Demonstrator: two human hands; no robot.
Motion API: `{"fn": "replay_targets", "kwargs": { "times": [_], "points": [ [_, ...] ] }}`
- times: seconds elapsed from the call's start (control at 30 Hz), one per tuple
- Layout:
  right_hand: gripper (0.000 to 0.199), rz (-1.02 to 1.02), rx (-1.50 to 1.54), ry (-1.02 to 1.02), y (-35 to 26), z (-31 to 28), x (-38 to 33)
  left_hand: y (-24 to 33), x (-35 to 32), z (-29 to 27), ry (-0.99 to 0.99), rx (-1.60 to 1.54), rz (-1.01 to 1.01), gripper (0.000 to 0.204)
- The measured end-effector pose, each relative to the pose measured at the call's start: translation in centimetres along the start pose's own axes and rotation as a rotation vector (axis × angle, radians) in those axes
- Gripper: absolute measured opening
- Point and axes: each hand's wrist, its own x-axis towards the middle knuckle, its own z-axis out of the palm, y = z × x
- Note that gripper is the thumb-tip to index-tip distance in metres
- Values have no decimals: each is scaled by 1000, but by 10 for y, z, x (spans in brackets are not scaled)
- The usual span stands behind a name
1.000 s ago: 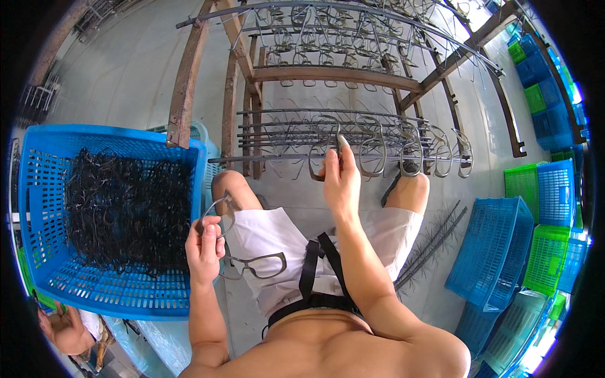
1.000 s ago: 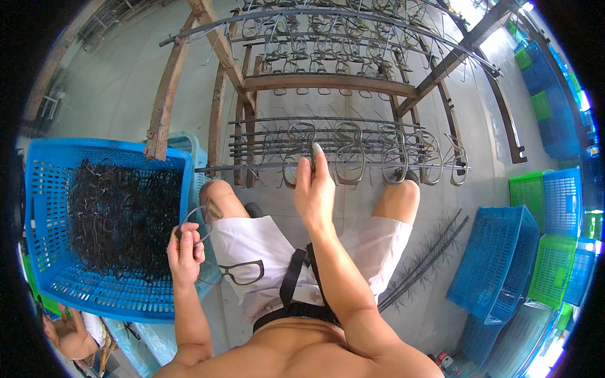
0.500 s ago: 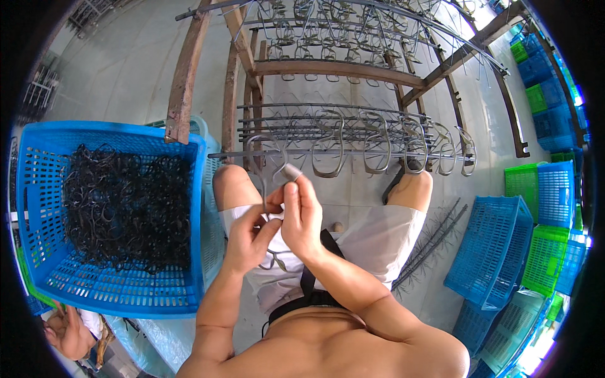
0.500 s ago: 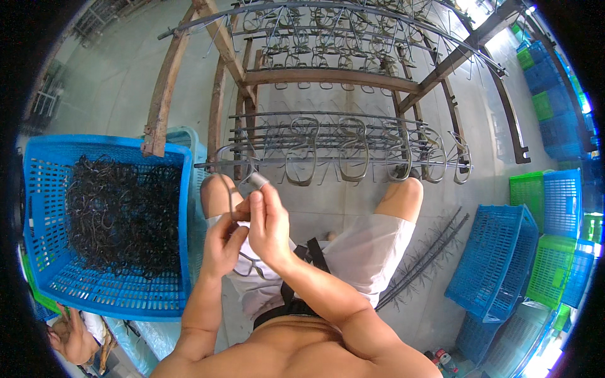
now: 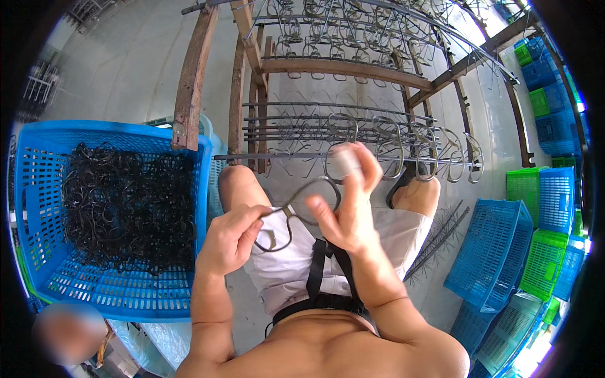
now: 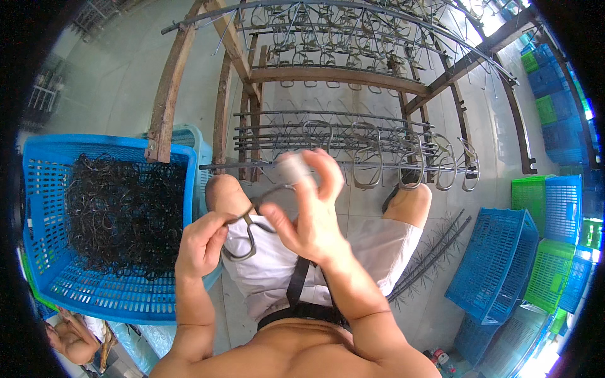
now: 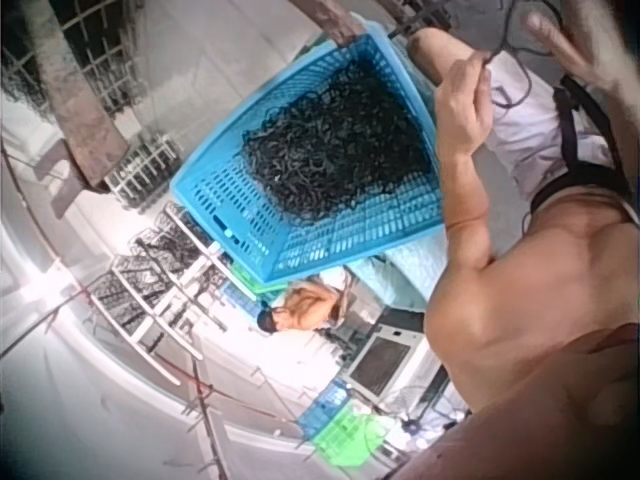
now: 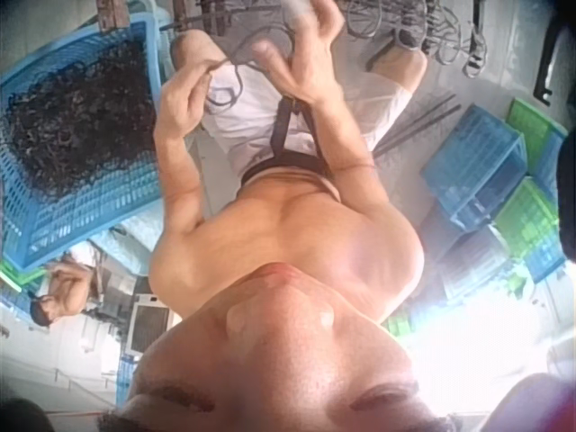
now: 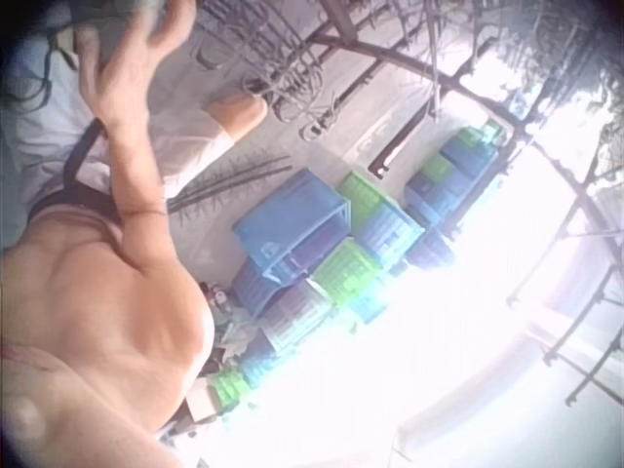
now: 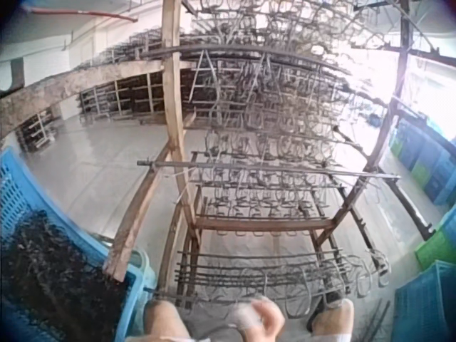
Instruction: The person repeatedly picks small metal hooks from a blue basket and attaches them to a multi-tiered metal rack. The person handles the hooks one at a time, placing them onto horizontal bars of the rack.
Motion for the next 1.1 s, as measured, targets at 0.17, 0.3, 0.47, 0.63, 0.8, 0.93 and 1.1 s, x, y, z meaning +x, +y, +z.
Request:
{"fn": "replay_targets", "kwargs": {
  "times": [0.17,0.3,0.47,0.63,0.8,0.93,1.1],
  "points": [
    [21,50,426,-633,8,-12,7,-18,20,-14,-32,-76,141,14],
    [15,582,671,-124,15,17,-3,-42,25,4,286,-470,-430,23],
    [23,785,747,439,13,96,-4,-56,46,31,153,-640,-583,29],
    [25,813,532,443,14,119,5,-61,67,35,127,-671,-545,25],
    [28,846,352,444,25,122,4,-68,69,39,120,-621,-500,22],
    [27,889,379,451,24,121,7,-70,67,42,141,-593,-476,20],
    [26,931,372,378,20,115,10,-69,65,42,125,-602,-469,20]
  ]
}}
